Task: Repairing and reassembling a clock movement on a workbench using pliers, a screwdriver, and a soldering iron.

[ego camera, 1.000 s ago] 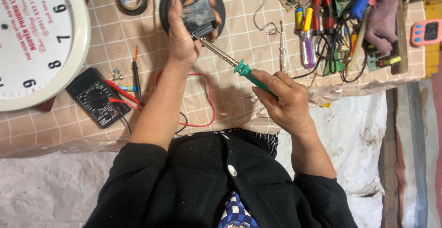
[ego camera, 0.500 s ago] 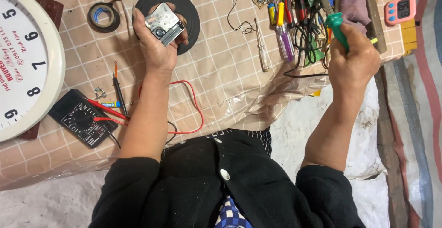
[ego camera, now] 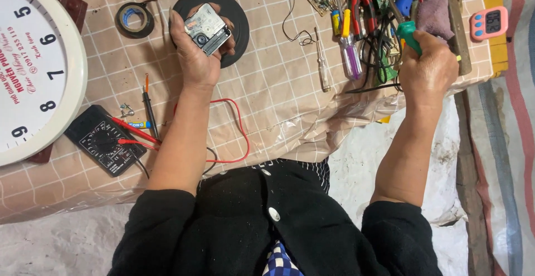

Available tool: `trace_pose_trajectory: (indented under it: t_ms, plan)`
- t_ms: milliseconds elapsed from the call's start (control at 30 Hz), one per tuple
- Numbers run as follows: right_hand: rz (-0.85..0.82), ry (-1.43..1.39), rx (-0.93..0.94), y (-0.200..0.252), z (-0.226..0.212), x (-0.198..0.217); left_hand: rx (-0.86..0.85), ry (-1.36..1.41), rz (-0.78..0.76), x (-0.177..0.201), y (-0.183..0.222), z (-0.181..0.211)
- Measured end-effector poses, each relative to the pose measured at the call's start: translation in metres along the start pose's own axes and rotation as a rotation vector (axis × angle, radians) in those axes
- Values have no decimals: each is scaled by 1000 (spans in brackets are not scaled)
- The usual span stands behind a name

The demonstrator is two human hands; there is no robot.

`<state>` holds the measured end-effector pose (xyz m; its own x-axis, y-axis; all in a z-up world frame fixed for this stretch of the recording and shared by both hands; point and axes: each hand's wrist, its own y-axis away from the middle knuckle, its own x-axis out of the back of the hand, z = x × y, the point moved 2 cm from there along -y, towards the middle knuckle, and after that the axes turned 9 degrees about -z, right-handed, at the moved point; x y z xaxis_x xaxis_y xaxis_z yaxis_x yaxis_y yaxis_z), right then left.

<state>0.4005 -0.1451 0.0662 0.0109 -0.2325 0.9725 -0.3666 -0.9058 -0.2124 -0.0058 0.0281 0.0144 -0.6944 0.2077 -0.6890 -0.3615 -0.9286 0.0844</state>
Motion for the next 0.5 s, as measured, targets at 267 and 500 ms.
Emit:
trace_pose_trajectory:
  t_ms: [267, 500]
  plan:
    - [-79, 101, -19, -8, -4, 3, -9, 45, -4, -1, 0, 2]
    - [-27, 178, 65, -13, 7, -18, -14, 53, -8, 3, -3, 3]
